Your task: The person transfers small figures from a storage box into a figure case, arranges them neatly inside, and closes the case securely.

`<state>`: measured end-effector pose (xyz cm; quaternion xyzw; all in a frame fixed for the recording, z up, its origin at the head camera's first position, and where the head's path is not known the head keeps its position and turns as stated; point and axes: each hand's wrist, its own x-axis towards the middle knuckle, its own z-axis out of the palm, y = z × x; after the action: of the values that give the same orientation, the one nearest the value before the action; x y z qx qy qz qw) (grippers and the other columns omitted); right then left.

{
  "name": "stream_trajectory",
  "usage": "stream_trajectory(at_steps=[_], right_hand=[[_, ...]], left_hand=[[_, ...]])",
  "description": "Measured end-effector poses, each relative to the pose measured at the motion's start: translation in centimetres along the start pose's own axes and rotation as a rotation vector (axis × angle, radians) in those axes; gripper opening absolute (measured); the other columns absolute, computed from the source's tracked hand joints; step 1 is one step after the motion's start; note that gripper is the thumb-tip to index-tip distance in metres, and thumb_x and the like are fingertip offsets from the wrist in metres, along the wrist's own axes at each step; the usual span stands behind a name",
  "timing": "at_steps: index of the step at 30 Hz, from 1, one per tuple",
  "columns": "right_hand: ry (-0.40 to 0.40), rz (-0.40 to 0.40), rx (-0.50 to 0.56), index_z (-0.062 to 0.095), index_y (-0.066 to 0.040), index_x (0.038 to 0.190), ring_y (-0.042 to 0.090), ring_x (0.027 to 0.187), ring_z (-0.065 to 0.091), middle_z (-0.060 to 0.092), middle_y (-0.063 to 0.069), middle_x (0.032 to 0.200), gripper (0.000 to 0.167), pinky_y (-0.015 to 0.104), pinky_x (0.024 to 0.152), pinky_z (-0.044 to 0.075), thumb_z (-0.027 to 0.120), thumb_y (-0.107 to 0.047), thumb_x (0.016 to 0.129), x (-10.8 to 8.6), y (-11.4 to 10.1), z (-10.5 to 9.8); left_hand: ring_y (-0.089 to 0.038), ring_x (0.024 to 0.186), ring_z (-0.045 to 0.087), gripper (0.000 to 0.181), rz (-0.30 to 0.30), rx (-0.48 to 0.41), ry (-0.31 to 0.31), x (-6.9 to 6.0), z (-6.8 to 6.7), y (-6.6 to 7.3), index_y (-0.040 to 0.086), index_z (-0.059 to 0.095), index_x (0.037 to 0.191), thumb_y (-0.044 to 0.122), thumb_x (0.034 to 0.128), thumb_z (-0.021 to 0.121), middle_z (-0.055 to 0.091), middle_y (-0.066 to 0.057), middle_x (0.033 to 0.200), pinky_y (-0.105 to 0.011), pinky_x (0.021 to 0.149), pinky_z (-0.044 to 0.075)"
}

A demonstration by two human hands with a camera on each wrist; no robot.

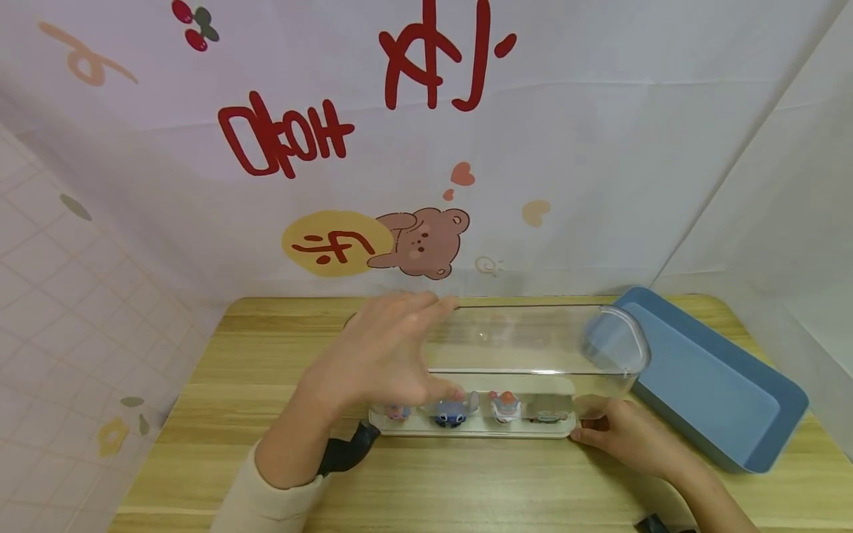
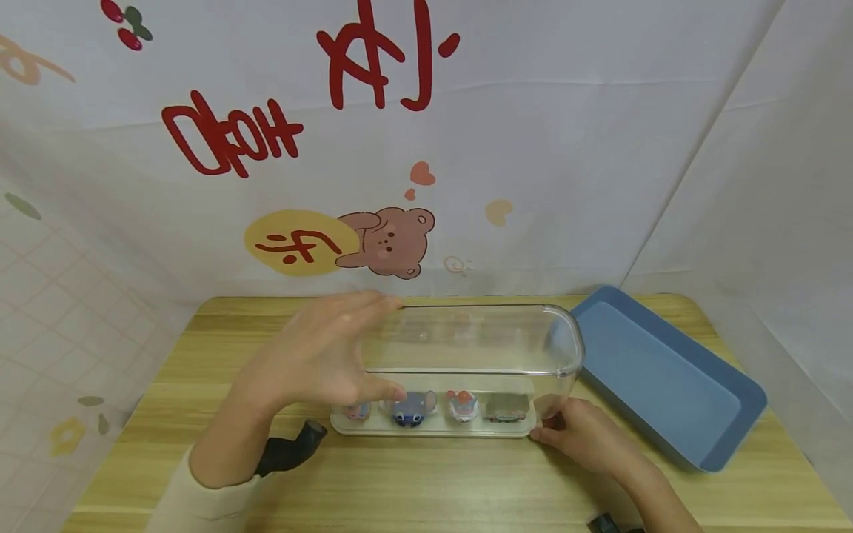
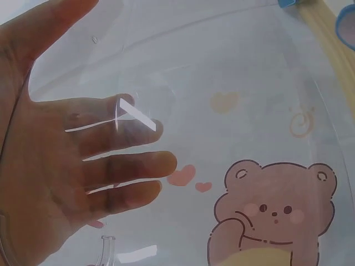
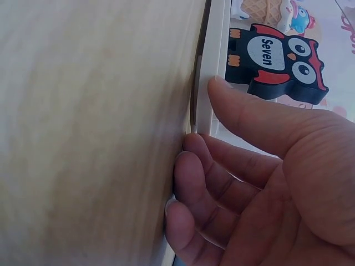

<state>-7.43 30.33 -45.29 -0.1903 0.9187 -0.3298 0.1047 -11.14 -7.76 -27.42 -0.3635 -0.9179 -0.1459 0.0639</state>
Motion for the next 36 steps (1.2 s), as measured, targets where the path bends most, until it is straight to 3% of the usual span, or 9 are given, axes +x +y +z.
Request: stream_trajectory(at_steps=[11, 19, 26, 36], right_hand=[[0.004, 0.014, -0.009, 0.07, -0.024, 0.085, -0.002, 0.08, 0.063, 0.07, -0.016, 0.085, 0.015, 0.025, 0.067, 0.054, 0.082, -0.03, 0.093, -0.1, 0.2, 0.1], [0.004, 0.003, 0.012, 0.073, -0.022, 0.093, -0.001, 0.08, 0.064, 0.07, -0.017, 0.085, 0.01, 0.025, 0.067, 0.054, 0.082, -0.028, 0.092, -0.1, 0.2, 0.1], [0.015, -0.028, 0.027, 0.071, -0.019, 0.1, -0.001, 0.078, 0.063, 0.068, -0.018, 0.083, 0.015, 0.025, 0.065, 0.054, 0.082, -0.026, 0.092, 0.0, 0.3, 0.2], [-0.007, 0.0, 0.036, 0.075, -0.021, 0.09, -0.002, 0.075, 0.061, 0.069, -0.017, 0.081, 0.009, 0.025, 0.064, 0.053, 0.082, -0.026, 0.092, 0.0, 0.2, 0.2]], left_hand=[[-0.019, 0.106, 0.066, 0.097, -0.01, 0.008, -0.023, 0.0, 0.8, -0.1, 0.014, 0.062, 0.145, 0.066, 0.0672, 0.087, 0.07, 0.003, 0.12, -0.041, 0.099, 0.053], [-0.021, 0.113, 0.066, 0.097, -0.025, 0.01, -0.042, 0.0, 1.3, -0.2, 0.014, 0.062, 0.145, 0.068, 0.0681, 0.086, 0.068, 0.001, 0.13, -0.042, 0.1, 0.054], [-0.017, 0.108, 0.065, 0.094, -0.038, 0.021, -0.056, -0.1, 1.9, -0.2, 0.015, 0.063, 0.143, 0.067, 0.0675, 0.086, 0.069, 0.004, 0.121, -0.039, 0.094, 0.055], [-0.018, 0.108, 0.066, 0.095, -0.051, 0.016, -0.07, -0.2, 2.5, -0.4, 0.016, 0.062, 0.144, 0.066, 0.0675, 0.086, 0.07, 0.003, 0.121, -0.041, 0.095, 0.054]])
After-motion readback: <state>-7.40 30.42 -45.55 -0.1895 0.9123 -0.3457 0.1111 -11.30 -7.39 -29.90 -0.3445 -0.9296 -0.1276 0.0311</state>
